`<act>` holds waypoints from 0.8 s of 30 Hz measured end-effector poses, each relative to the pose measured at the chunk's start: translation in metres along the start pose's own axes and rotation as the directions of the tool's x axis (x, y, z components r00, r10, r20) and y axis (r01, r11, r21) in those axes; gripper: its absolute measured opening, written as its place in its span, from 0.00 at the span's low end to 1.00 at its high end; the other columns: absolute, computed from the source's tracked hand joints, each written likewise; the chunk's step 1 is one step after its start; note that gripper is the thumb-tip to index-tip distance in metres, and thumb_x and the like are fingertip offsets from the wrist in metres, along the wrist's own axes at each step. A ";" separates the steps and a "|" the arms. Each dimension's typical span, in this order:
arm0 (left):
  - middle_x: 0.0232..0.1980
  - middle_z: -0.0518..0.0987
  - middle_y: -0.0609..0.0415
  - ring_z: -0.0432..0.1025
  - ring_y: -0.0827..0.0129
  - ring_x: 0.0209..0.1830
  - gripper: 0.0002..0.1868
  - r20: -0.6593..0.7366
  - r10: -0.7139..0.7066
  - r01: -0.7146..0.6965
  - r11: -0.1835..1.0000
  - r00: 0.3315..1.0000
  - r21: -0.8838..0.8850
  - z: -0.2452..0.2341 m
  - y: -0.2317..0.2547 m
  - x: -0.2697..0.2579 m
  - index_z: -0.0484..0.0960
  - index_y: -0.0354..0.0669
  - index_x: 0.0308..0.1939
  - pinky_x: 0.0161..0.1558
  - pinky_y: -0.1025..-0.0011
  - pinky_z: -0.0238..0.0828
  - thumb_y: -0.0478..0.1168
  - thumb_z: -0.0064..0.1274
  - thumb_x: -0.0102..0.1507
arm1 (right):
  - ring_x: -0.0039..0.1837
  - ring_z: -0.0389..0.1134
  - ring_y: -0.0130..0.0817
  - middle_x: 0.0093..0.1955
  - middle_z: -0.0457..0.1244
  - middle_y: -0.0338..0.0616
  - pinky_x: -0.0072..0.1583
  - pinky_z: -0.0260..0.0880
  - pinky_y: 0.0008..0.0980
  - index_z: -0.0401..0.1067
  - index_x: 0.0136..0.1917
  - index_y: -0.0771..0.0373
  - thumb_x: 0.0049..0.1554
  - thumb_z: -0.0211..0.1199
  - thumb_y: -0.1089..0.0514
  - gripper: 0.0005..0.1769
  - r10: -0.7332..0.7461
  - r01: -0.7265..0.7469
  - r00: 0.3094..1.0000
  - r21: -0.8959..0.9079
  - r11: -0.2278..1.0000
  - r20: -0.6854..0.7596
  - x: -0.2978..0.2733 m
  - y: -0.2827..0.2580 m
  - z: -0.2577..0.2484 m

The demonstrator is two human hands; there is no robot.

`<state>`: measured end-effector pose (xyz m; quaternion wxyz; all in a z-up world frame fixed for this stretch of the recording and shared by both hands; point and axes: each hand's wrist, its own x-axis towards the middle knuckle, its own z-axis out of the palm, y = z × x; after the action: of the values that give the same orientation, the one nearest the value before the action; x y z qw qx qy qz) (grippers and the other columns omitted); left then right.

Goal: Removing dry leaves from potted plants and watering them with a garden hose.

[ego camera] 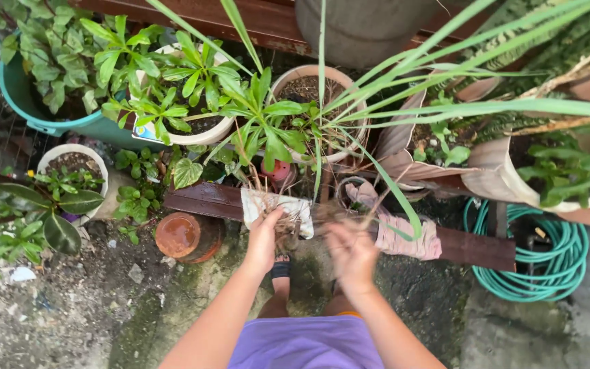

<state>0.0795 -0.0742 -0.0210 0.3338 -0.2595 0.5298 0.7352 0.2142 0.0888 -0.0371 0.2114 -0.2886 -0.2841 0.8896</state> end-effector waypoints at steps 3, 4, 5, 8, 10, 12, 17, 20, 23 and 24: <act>0.50 0.81 0.53 0.75 0.64 0.48 0.22 0.109 -0.004 0.021 0.987 0.994 -0.160 -0.019 0.013 -0.013 0.79 0.42 0.57 0.48 0.63 0.72 0.47 0.56 0.61 | 0.61 0.74 0.35 0.62 0.69 0.45 0.62 0.78 0.33 0.81 0.53 0.59 0.54 0.69 0.64 0.12 -0.227 0.548 0.836 -0.740 0.390 0.499 -0.039 0.008 0.089; 0.50 0.81 0.53 0.75 0.64 0.48 0.22 0.114 -0.006 0.023 0.988 0.993 -0.151 -0.024 0.023 -0.022 0.79 0.42 0.57 0.48 0.63 0.72 0.47 0.56 0.61 | 0.61 0.74 0.35 0.62 0.69 0.45 0.62 0.78 0.33 0.81 0.53 0.59 0.54 0.69 0.64 0.12 -0.235 0.547 0.837 -0.740 0.391 0.494 -0.037 0.021 0.097; 0.49 0.80 0.51 0.75 0.61 0.49 0.24 0.159 0.012 0.002 0.996 0.987 -0.091 -0.029 0.033 -0.030 0.78 0.40 0.56 0.51 0.62 0.73 0.53 0.52 0.64 | 0.61 0.74 0.39 0.62 0.69 0.44 0.62 0.77 0.35 0.81 0.54 0.58 0.54 0.70 0.63 0.13 -0.204 0.619 0.785 -0.738 0.268 0.585 -0.034 0.034 0.106; 0.50 0.80 0.51 0.73 0.59 0.52 0.28 0.144 0.030 -0.008 0.988 0.989 -0.152 -0.054 0.048 -0.034 0.77 0.41 0.56 0.55 0.60 0.70 0.60 0.51 0.65 | 0.65 0.70 0.47 0.64 0.68 0.45 0.67 0.71 0.42 0.79 0.56 0.57 0.54 0.71 0.62 0.15 -0.139 0.738 0.675 -0.661 0.139 0.724 -0.021 0.063 0.131; 0.52 0.80 0.53 0.72 0.61 0.55 0.28 0.080 0.027 -0.004 0.962 0.996 -0.275 -0.070 0.055 -0.032 0.77 0.43 0.57 0.56 0.60 0.67 0.60 0.53 0.63 | 0.69 0.65 0.50 0.65 0.67 0.47 0.71 0.65 0.46 0.77 0.57 0.57 0.54 0.70 0.62 0.16 -0.117 0.787 0.616 -0.601 0.139 0.779 -0.019 0.063 0.158; 0.53 0.79 0.54 0.72 0.61 0.56 0.22 0.141 0.085 -0.024 0.922 0.986 -0.387 -0.081 0.063 -0.031 0.77 0.45 0.56 0.62 0.60 0.68 0.52 0.58 0.62 | 0.72 0.56 0.54 0.67 0.65 0.48 0.72 0.52 0.52 0.76 0.61 0.55 0.50 0.68 0.63 0.23 0.140 0.793 0.601 -0.609 0.025 0.787 -0.023 0.047 0.194; 0.49 0.82 0.55 0.74 0.62 0.53 0.16 0.150 0.134 -0.055 0.895 0.980 -0.443 -0.087 0.070 -0.020 0.81 0.45 0.49 0.58 0.58 0.67 0.47 0.59 0.61 | 0.75 0.53 0.54 0.74 0.58 0.51 0.74 0.46 0.52 0.74 0.66 0.56 0.45 0.66 0.65 0.33 0.221 0.843 0.494 -0.526 0.114 0.841 -0.012 0.026 0.196; 0.48 0.84 0.57 0.74 0.65 0.51 0.13 0.150 0.156 -0.068 0.880 0.976 -0.470 -0.083 0.059 0.005 0.83 0.44 0.48 0.56 0.62 0.68 0.42 0.59 0.60 | 0.76 0.54 0.55 0.74 0.58 0.52 0.75 0.50 0.52 0.78 0.62 0.55 0.43 0.64 0.68 0.31 0.103 0.848 0.482 -0.493 0.195 0.870 0.005 0.020 0.162; 0.46 0.84 0.57 0.75 0.65 0.48 0.14 0.145 0.122 -0.032 0.862 0.982 -0.507 -0.074 0.043 0.030 0.84 0.45 0.47 0.53 0.64 0.71 0.38 0.58 0.57 | 0.71 0.61 0.49 0.68 0.62 0.51 0.70 0.61 0.46 0.80 0.55 0.57 0.43 0.58 0.71 0.27 -0.086 0.763 0.622 -0.577 0.291 0.778 0.028 -0.008 0.131; 0.44 0.83 0.57 0.74 0.64 0.44 0.14 0.161 0.094 0.006 0.846 0.983 -0.533 -0.071 0.037 0.037 0.83 0.46 0.46 0.49 0.62 0.72 0.37 0.58 0.56 | 0.66 0.66 0.44 0.64 0.66 0.48 0.64 0.69 0.40 0.79 0.51 0.58 0.44 0.54 0.74 0.25 -0.191 0.677 0.729 -0.652 0.342 0.657 0.036 -0.021 0.123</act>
<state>0.0293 -0.1417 -0.0477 0.2788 -0.2617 0.2792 0.8808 0.1140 0.0768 0.0441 0.1985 -0.0379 -0.8002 0.5646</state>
